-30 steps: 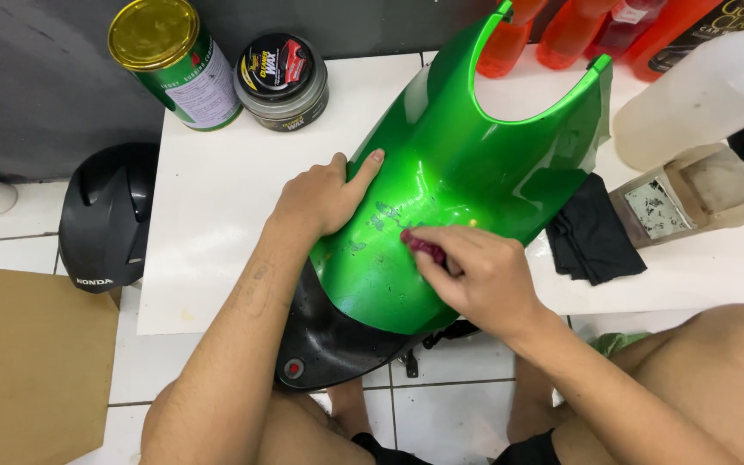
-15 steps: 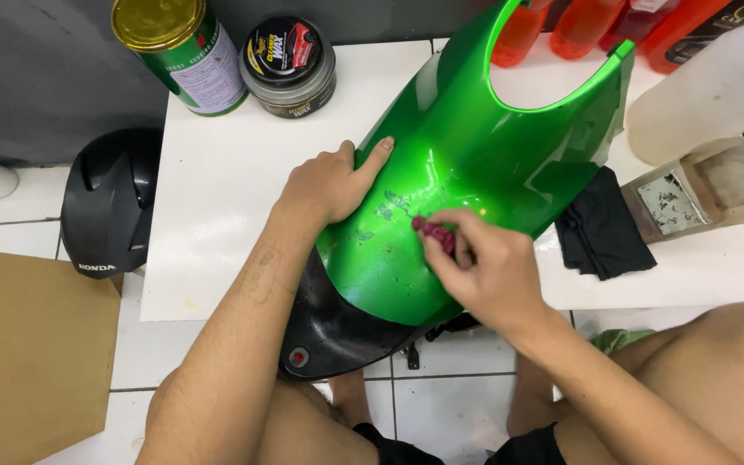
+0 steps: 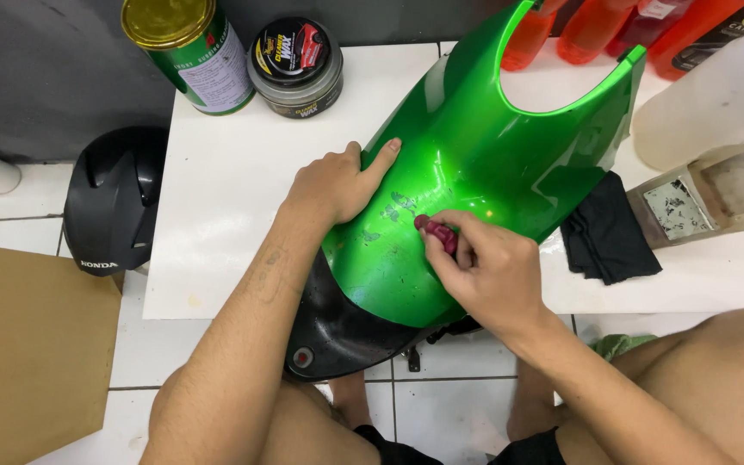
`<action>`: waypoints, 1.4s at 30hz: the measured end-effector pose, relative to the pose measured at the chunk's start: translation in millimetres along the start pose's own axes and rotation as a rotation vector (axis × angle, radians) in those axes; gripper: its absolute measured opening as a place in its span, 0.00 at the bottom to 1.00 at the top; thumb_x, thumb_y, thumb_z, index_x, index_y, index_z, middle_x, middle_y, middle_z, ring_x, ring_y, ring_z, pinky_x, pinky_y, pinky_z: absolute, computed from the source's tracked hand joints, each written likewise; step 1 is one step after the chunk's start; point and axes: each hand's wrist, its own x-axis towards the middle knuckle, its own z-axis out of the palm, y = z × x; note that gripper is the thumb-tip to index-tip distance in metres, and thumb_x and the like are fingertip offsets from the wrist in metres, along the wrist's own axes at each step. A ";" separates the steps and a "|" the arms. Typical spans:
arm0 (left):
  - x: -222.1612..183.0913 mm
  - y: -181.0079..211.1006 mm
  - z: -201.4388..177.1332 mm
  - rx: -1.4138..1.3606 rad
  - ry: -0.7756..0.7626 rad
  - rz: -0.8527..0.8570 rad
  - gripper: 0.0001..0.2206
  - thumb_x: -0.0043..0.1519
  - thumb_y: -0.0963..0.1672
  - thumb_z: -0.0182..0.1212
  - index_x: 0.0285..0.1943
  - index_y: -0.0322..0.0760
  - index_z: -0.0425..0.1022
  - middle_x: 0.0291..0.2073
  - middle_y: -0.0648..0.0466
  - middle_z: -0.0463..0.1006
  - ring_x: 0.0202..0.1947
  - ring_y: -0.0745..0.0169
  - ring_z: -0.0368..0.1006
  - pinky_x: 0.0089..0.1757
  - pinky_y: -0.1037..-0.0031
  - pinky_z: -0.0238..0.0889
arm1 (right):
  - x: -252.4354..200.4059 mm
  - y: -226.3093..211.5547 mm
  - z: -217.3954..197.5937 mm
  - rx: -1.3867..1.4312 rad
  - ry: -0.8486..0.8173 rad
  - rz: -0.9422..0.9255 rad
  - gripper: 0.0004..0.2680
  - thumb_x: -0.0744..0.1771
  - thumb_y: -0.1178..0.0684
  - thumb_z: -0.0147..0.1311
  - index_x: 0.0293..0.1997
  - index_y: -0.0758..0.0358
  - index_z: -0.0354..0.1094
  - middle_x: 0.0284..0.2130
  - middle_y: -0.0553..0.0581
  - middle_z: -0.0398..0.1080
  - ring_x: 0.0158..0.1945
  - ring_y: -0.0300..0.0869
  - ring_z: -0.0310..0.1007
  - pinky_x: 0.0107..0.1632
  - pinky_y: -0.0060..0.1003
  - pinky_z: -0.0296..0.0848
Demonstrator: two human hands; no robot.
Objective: The person scrubs a green motorcycle fender with a small purple abrasive pad while holding it steady with the other hand. The fender is placed on a white table surrounded by various cleaning products and a helmet.
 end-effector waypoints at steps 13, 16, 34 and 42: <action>0.3 -0.1 -3.6 -0.003 -0.002 0.001 0.49 0.59 0.68 0.16 0.68 0.34 0.67 0.54 0.36 0.78 0.57 0.32 0.74 0.55 0.48 0.63 | -3.6 -19.4 6.3 0.076 -0.034 -0.130 0.05 0.63 0.57 0.63 0.40 0.56 0.78 0.13 0.50 0.67 0.20 0.41 0.70 0.27 0.33 0.72; -1.0 0.0 -0.9 0.001 -0.012 0.005 0.49 0.59 0.68 0.16 0.68 0.33 0.67 0.54 0.36 0.78 0.57 0.32 0.74 0.55 0.48 0.63 | -7.7 -8.7 9.1 0.037 -0.017 -0.121 0.05 0.64 0.56 0.63 0.41 0.56 0.78 0.12 0.48 0.65 0.20 0.41 0.69 0.27 0.30 0.71; 3.3 -4.4 4.7 -0.005 0.028 0.023 0.49 0.59 0.68 0.17 0.67 0.33 0.69 0.51 0.36 0.79 0.54 0.32 0.75 0.53 0.47 0.64 | -19.4 -25.2 16.9 0.052 -0.033 -0.184 0.05 0.64 0.57 0.62 0.41 0.58 0.77 0.14 0.50 0.68 0.21 0.44 0.70 0.26 0.34 0.70; -0.8 -4.7 5.0 0.002 0.036 0.034 0.49 0.59 0.68 0.16 0.66 0.32 0.69 0.51 0.34 0.79 0.55 0.30 0.74 0.53 0.45 0.63 | -36.2 -23.4 19.5 0.031 0.016 -0.163 0.05 0.63 0.56 0.64 0.40 0.56 0.77 0.10 0.45 0.61 0.18 0.40 0.66 0.26 0.28 0.70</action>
